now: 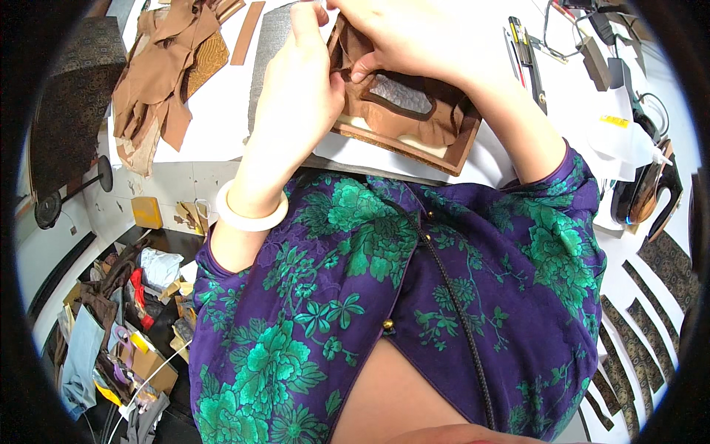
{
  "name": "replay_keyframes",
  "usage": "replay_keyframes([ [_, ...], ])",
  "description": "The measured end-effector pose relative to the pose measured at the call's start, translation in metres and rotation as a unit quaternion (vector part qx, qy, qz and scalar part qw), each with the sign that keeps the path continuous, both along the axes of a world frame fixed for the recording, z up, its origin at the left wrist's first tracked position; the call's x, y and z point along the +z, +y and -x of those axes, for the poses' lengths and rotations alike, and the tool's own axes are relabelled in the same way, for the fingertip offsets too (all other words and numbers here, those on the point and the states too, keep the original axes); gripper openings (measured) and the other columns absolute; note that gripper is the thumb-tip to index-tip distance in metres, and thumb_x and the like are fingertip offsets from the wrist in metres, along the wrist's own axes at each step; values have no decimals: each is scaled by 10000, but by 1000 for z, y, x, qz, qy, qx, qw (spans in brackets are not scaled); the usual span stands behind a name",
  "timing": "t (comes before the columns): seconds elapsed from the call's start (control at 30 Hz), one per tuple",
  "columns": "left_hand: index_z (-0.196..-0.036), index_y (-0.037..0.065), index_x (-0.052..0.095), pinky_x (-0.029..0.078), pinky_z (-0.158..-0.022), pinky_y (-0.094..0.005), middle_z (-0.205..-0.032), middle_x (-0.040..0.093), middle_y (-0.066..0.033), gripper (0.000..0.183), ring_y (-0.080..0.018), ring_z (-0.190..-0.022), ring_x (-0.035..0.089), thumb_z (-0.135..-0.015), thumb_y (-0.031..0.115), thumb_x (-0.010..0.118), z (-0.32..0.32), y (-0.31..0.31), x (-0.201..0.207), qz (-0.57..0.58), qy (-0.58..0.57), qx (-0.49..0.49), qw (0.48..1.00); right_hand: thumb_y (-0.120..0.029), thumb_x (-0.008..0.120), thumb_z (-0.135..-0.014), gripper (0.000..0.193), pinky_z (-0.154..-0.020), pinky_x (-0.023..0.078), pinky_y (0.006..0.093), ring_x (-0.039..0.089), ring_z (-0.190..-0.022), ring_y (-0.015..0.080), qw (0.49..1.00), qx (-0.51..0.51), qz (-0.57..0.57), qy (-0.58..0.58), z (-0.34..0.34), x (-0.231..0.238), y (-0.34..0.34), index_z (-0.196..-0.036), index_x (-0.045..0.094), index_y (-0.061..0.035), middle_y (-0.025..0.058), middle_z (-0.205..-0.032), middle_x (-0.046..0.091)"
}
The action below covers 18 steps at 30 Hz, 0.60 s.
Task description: The person arranges brown leather pieces inside a rectangular wooden box, folding and tucking them to fit the interior. They then use a yellow utility knife to trim excess leather along the box edges. The person continues to adjust and press the leather into place.
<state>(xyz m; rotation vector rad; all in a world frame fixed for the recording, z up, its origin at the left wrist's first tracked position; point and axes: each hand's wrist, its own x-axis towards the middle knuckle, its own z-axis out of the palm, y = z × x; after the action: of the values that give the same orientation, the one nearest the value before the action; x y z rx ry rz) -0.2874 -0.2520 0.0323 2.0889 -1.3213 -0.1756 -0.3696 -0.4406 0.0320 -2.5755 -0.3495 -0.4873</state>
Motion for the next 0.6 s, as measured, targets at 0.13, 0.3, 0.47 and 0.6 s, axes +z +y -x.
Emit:
replay_keyframes([
  [0.13, -1394, -36, 404, 599, -987, -482, -1336, 648, -290, 636, -474, -1213, 703, -853, -97, 732, 0, 3, -2, 8, 3, 2, 1000, -59, 705, -860, 378, -849, 561, 509, 698, -1007, 461, 998, -13, -38, 44, -7, 2, 2, -1214, 597, 17, 246, -1042, 714],
  [0.3, -1220, 58, 626, 504, -997, -509, -1176, 691, -117, 406, -395, -1175, 626, -836, -33, 720, 15, 12, 16, 115, -86, 7, 990, -71, 613, -923, 169, -792, 565, 516, 708, -906, 465, 999, -9, -4, 33, -12, 0, -1, -1066, 615, 18, 236, -947, 722],
  [0.47, -1125, 98, 744, 396, -998, -467, -1151, 734, -27, 236, -267, -1145, 585, -954, 260, 719, 21, 36, 19, -24, -168, -136, 976, -43, 686, -870, 232, -815, 562, 528, 706, -945, 459, 997, -30, -13, 73, -18, -4, -2, -1083, 620, 21, 246, -938, 715],
  [0.6, -1210, 37, 761, 353, -1063, -481, -1263, 752, -30, 511, -293, -1227, 573, -978, 489, 716, 26, 43, 17, -103, -232, -150, 956, -28, 755, -817, 329, -827, 558, 529, 696, -964, 452, 999, -30, -18, 39, -11, 2, -1, -1115, 620, 4, 224, -983, 708],
])
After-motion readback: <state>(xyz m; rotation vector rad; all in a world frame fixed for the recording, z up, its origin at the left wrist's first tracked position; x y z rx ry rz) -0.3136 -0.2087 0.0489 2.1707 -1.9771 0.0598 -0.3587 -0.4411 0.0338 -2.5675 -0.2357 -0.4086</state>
